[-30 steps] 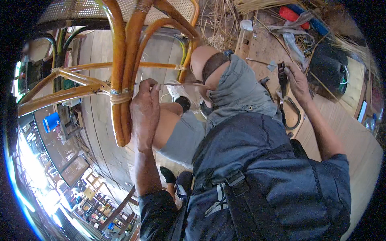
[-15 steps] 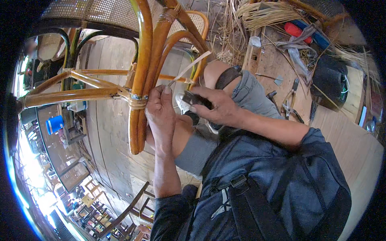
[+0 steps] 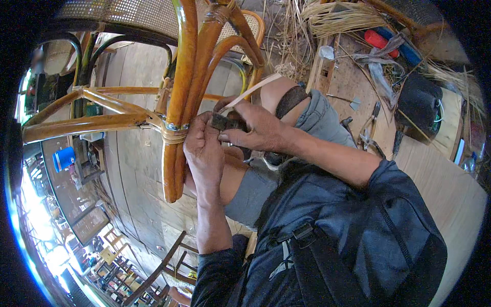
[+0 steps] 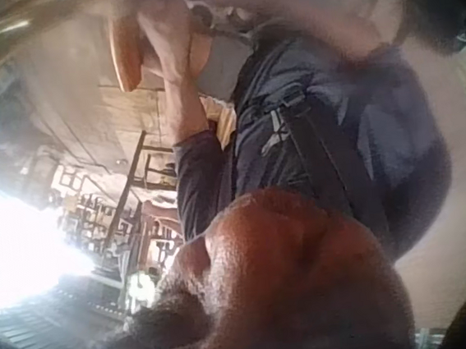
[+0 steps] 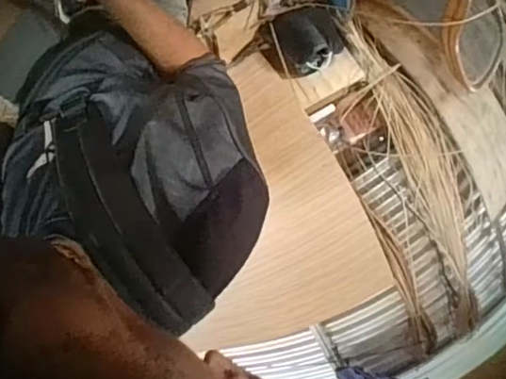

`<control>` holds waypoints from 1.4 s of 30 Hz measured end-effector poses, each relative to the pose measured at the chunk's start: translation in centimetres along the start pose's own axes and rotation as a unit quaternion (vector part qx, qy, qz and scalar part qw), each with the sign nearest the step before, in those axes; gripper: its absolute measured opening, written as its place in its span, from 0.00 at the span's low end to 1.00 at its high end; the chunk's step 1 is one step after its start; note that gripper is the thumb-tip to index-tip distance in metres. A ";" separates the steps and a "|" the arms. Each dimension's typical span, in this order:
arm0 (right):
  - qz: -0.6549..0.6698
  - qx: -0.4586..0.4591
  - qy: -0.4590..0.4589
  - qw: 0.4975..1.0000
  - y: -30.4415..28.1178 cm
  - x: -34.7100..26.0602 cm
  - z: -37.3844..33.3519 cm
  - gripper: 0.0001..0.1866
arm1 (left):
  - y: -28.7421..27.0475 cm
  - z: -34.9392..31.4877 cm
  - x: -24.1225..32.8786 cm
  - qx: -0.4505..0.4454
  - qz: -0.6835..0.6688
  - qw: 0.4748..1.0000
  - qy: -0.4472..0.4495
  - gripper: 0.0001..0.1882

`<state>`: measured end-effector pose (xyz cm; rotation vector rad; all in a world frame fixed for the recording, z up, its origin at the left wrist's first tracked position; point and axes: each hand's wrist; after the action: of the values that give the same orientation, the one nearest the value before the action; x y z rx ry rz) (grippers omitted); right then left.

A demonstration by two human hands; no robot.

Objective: Repairing and reinforcing the joints of a rattan chair using binding materials and a hammer.

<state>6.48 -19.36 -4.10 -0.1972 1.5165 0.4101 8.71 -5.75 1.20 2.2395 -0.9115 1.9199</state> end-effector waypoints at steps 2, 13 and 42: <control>0.025 -0.028 -0.043 0.998 0.0 -0.2 0.3 0.25 | -0.3 0.0 -0.3 -0.009 -0.003 1.000 0.015 0.11; 0.178 0.020 0.033 0.983 -0.1 -2.0 0.2 0.21 | -0.4 0.2 -0.1 -0.012 0.083 0.996 0.017 0.09; -0.022 0.321 0.060 0.945 -10.3 0.5 -5.8 0.12 | -0.4 -0.3 0.0 0.018 0.163 0.985 0.043 0.05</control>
<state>4.98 -30.91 -6.23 0.2622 1.6848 -0.1490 8.66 -5.29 1.45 2.1145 -1.3104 2.1572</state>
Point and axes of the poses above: each hand's wrist, its own z-axis towards the middle knuckle, its own y-axis out of the palm, x = y × z, and after that the axes turned 15 degrees about -x, right-handed
